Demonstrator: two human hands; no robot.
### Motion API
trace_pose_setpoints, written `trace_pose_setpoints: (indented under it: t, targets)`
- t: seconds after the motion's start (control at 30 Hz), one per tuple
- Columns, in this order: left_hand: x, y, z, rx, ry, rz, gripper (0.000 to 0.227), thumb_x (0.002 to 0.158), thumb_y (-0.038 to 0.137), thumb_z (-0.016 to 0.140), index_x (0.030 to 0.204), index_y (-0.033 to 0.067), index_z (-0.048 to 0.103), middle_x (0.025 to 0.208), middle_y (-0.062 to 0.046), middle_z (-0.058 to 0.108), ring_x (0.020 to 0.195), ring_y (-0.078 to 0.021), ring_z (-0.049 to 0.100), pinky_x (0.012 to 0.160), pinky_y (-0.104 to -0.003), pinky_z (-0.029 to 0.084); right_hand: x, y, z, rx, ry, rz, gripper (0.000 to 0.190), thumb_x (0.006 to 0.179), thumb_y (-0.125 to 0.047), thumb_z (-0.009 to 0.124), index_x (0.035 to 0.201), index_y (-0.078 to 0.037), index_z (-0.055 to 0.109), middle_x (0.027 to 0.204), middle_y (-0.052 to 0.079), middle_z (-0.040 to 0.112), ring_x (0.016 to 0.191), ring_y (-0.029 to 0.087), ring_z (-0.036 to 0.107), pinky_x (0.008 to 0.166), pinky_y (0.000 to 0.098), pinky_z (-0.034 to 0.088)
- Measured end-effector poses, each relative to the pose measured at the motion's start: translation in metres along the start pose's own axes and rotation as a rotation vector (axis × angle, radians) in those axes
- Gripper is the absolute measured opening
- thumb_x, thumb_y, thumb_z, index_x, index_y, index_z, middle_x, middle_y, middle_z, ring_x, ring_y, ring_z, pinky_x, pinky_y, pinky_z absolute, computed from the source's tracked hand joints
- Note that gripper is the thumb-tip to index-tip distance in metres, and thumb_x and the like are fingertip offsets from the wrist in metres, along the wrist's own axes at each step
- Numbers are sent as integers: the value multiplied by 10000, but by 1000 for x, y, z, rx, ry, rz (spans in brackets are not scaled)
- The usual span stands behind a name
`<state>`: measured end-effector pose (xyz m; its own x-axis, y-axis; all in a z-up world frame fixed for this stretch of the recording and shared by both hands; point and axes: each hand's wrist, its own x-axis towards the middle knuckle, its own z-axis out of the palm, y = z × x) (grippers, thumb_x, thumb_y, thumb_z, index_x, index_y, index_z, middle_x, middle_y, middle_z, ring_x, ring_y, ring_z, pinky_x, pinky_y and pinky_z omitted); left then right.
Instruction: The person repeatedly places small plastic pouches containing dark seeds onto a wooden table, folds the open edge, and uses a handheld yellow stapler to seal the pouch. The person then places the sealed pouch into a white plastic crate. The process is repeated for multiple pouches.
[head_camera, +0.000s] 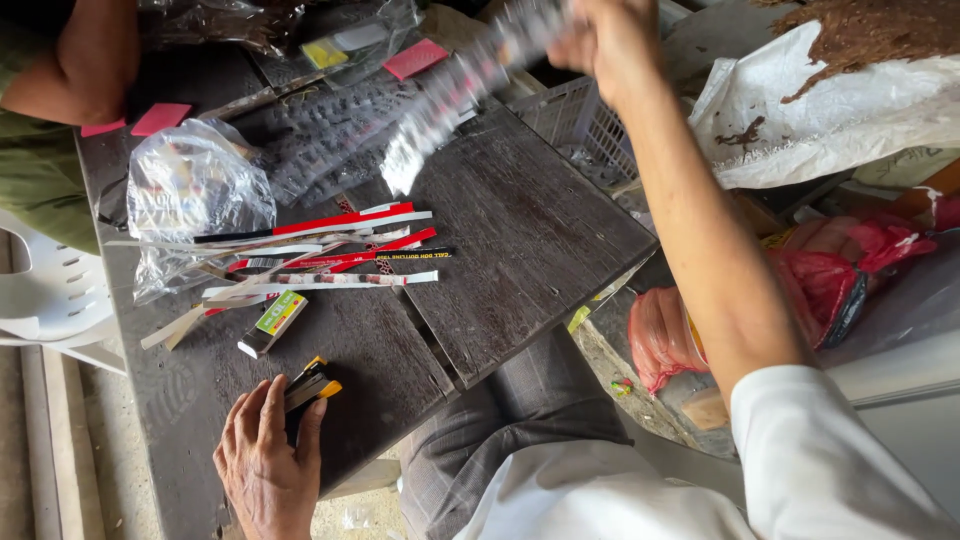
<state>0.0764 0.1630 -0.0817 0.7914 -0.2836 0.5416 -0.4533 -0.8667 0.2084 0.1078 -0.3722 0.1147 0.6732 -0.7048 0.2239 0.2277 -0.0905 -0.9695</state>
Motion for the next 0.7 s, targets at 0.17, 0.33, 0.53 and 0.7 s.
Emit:
trace_pose_setpoints:
  t: [0.17,0.33,0.53,0.7]
  targets:
    - [-2,-5,6,32,22,8,580,952,532,606,1424,198,656,1426,-17,655,1379,-263,572,1042,-472,449,-29,105,-57,-290,22,183,48,1029,-54,629,1002,-36,665,910,83,714,650,93,720,478,135,567]
    - [-1,-4,6,14,54,16,563,931,484,668,1422,210,661,1430,-25,657,1367,-251,589,1042,-443,461,-49,167,-104,-353,42,105,60,981,-51,698,1034,-24,705,927,114,750,813,143,754,669,206,609]
    - [0,-6,6,8,55,20,539,918,442,707,1405,212,674,1421,-26,666,1329,-281,618,1026,-457,476,-94,151,-111,-430,-189,-22,106,1009,-230,723,1025,-125,726,788,-52,638,697,31,513,616,189,375]
    - [6,-1,8,-20,117,43,522,886,400,755,1354,172,720,1379,-55,699,1250,-271,664,1056,-423,493,-102,143,-107,-500,-204,-161,309,963,-323,720,1152,-80,691,1153,42,714,1074,153,651,952,288,478]
